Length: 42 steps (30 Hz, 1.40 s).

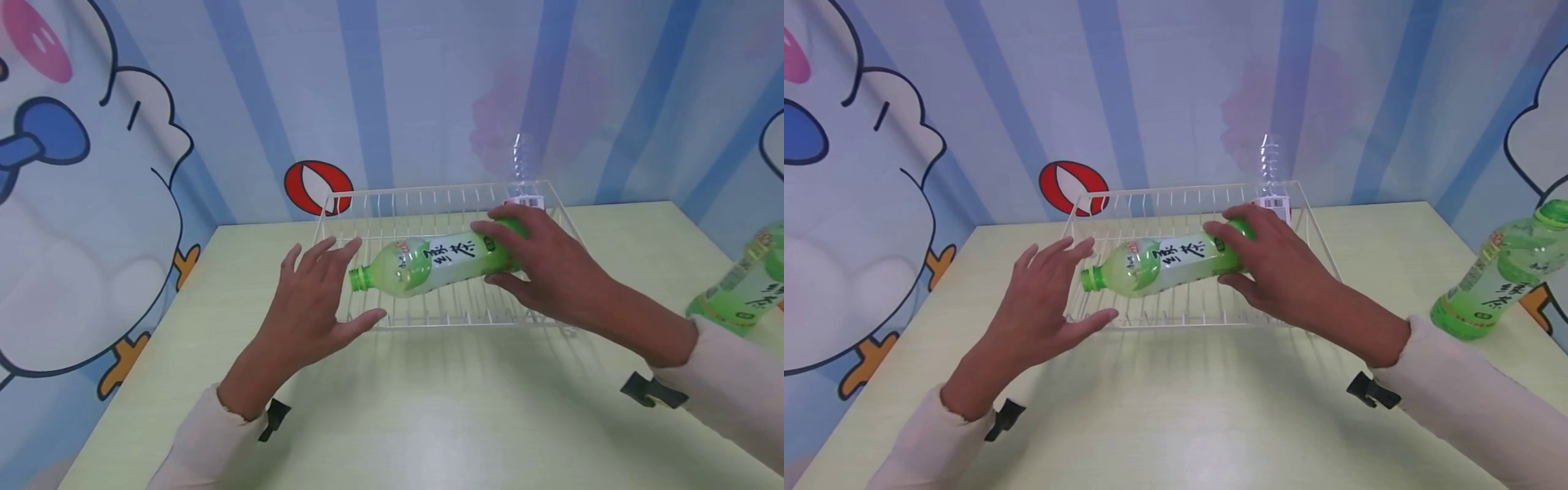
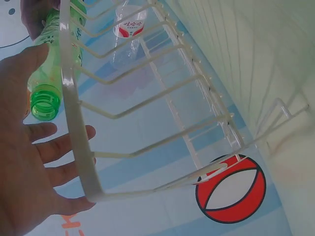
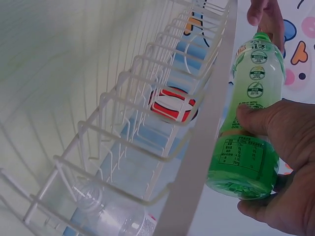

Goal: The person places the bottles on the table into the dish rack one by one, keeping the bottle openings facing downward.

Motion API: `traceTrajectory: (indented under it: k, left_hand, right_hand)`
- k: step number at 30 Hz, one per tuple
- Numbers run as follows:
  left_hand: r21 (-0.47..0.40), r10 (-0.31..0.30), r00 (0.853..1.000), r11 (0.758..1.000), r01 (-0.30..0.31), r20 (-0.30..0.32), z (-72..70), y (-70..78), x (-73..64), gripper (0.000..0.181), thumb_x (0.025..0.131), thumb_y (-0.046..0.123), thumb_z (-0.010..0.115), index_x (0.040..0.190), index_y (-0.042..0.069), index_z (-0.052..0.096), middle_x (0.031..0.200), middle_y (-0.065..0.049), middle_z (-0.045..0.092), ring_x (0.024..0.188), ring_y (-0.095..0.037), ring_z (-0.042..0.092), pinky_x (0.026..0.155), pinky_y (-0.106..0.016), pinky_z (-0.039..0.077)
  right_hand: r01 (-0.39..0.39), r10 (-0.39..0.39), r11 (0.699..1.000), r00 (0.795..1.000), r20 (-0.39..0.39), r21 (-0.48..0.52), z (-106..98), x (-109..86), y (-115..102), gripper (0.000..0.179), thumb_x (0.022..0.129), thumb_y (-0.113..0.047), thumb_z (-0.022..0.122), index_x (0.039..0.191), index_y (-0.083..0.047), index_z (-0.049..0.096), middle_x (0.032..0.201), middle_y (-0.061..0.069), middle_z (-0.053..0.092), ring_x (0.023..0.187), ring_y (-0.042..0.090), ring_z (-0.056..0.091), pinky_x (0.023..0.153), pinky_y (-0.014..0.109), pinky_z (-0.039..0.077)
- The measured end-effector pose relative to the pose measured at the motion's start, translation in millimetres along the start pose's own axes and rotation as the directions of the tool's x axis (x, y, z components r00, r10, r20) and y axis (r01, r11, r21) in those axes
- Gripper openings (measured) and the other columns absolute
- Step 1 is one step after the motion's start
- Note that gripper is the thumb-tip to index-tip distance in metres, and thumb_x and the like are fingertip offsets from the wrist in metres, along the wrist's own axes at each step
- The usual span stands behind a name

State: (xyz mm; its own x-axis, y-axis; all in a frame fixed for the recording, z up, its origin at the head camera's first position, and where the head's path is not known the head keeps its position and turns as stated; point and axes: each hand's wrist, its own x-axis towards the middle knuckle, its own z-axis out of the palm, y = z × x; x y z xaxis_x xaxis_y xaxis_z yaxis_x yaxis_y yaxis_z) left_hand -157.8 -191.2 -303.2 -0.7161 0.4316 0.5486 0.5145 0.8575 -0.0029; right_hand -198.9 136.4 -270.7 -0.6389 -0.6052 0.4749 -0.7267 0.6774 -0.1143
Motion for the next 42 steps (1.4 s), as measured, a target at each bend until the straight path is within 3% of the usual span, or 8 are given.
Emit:
traceTrajectory:
  k: [6, 16, 24, 30, 37, 42]
  left_hand:
    - [0.008, 0.038, 0.997, 0.999, -0.037, -0.061, 2.4, 3.3, 2.3, 0.097, 0.068, 0.051, 0.085, 0.146, 0.014, 0.043, 0.128, -0.011, 0.059, 0.133, -0.035, 0.043, 0.107, -0.074, 0.021]
    - [-0.006, 0.055, 0.989, 0.998, -0.056, -0.134, 4.0, 7.3, 4.2, 0.089, 0.067, 0.049, 0.088, 0.141, 0.017, 0.050, 0.118, -0.009, 0.065, 0.130, -0.033, 0.046, 0.107, -0.075, 0.018]
    - [-0.008, 0.065, 0.987, 0.998, -0.067, -0.147, 3.5, 7.6, 3.9, 0.083, 0.068, 0.047, 0.089, 0.137, 0.017, 0.056, 0.116, -0.010, 0.065, 0.127, -0.033, 0.049, 0.108, -0.074, 0.016]
    - [-0.015, 0.065, 0.982, 0.998, -0.069, -0.175, 2.6, 7.3, 2.6, 0.082, 0.066, 0.045, 0.090, 0.135, 0.015, 0.057, 0.116, -0.011, 0.066, 0.125, -0.034, 0.051, 0.108, -0.074, 0.018]
    - [-0.014, 0.063, 0.974, 0.998, -0.067, -0.217, 1.0, 5.3, 2.1, 0.082, 0.065, 0.043, 0.091, 0.134, 0.014, 0.058, 0.118, -0.013, 0.065, 0.122, -0.034, 0.053, 0.107, -0.074, 0.020]
    - [-0.027, 0.063, 0.969, 0.997, -0.072, -0.239, 1.4, 4.9, 1.2, 0.081, 0.065, 0.043, 0.091, 0.133, 0.012, 0.058, 0.118, -0.015, 0.065, 0.120, -0.035, 0.054, 0.107, -0.074, 0.020]
  right_hand:
    - [0.017, -0.018, 0.999, 1.000, 0.012, 0.035, 6.0, 2.5, -6.8, 0.073, 0.078, -0.009, 0.086, 0.142, -0.015, 0.052, 0.139, 0.014, 0.046, 0.124, 0.037, 0.046, 0.085, 0.051, 0.055]
    - [0.060, -0.060, 0.997, 0.998, 0.014, 0.038, 13.5, 7.4, -16.7, 0.075, 0.077, -0.009, 0.086, 0.143, -0.017, 0.050, 0.139, 0.015, 0.045, 0.122, 0.034, 0.048, 0.083, 0.048, 0.057]
    - [0.086, -0.086, 0.996, 0.996, 0.000, 0.022, 16.8, 11.9, -21.2, 0.075, 0.077, -0.012, 0.087, 0.142, -0.018, 0.049, 0.139, 0.015, 0.046, 0.126, 0.036, 0.045, 0.090, 0.053, 0.053]
    - [0.096, -0.096, 0.995, 0.995, -0.026, 0.018, 16.9, 13.3, -20.4, 0.085, 0.076, -0.014, 0.088, 0.148, -0.019, 0.043, 0.147, 0.016, 0.040, 0.127, 0.036, 0.045, 0.091, 0.053, 0.053]
    - [0.032, -0.024, 0.989, 0.998, -0.054, 0.144, 16.1, 16.5, -10.6, 0.106, 0.072, -0.016, 0.092, 0.154, -0.017, 0.025, 0.148, 0.017, 0.034, 0.117, 0.033, 0.051, 0.076, 0.043, 0.059]
    - [-0.026, 0.040, 0.963, 0.998, -0.049, 0.267, 19.0, 15.0, -0.5, 0.115, 0.069, -0.014, 0.093, 0.156, -0.015, 0.016, 0.142, 0.018, 0.035, 0.120, 0.031, 0.049, 0.082, 0.044, 0.058]
